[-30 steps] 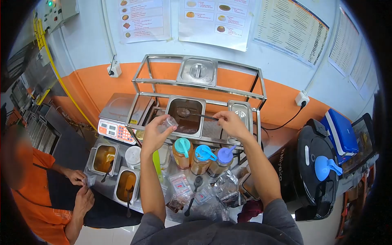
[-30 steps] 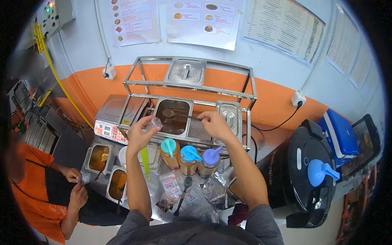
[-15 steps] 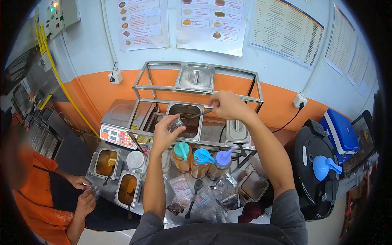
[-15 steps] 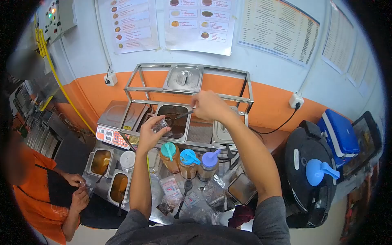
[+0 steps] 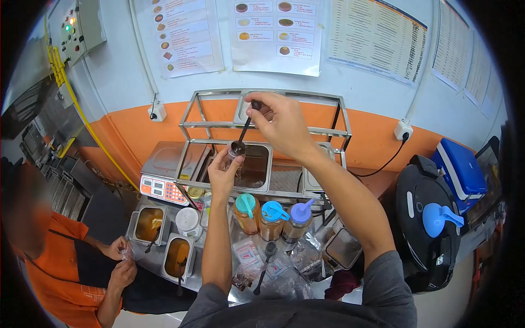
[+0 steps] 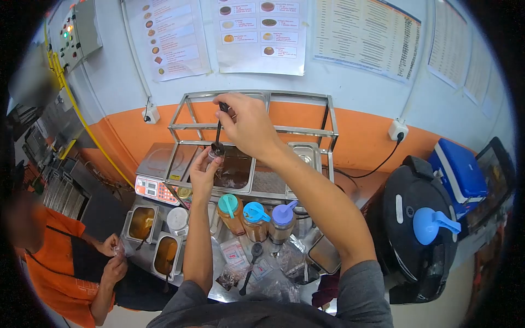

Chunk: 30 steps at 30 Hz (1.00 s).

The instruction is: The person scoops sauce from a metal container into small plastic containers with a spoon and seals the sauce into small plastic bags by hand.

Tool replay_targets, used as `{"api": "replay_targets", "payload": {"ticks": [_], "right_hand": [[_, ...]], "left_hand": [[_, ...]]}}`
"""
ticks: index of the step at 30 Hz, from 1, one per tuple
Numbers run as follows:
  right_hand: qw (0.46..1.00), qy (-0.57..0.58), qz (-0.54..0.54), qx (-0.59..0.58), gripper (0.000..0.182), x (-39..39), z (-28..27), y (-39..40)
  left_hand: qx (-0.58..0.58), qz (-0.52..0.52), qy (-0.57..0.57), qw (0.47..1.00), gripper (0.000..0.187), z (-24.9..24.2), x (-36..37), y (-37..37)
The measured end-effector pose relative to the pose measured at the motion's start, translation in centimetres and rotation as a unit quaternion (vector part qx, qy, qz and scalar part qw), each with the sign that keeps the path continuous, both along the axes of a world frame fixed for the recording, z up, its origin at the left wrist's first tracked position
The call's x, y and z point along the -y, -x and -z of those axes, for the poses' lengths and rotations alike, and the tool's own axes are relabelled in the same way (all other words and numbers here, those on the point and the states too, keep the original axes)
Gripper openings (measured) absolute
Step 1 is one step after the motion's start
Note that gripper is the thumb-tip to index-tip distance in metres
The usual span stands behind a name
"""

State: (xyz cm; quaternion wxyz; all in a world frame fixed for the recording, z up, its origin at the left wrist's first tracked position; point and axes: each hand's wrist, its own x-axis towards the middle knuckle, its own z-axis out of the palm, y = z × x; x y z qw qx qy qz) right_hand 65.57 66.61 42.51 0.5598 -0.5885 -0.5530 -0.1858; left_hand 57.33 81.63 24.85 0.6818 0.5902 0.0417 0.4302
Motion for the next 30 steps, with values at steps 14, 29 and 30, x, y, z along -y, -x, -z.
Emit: {"api": "replay_targets", "payload": {"ticks": [14,29,30], "right_hand": [[0.951,-0.11,0.009,-0.288,0.016,2.6,7.1,-4.0],[0.907,0.181,-0.074,-0.373,0.028,13.3,14.6,9.5],[0.843,0.226,-0.168,-0.458,0.03,15.3,15.7,11.3]], "left_hand": [[0.098,0.056,0.235,0.966,0.035,-0.5,-0.9,2.1],[0.105,0.3,0.458,0.83,0.043,0.2,11.7,13.3],[0.085,0.313,0.446,0.834,0.043,1.3,13.7,14.5]]}}
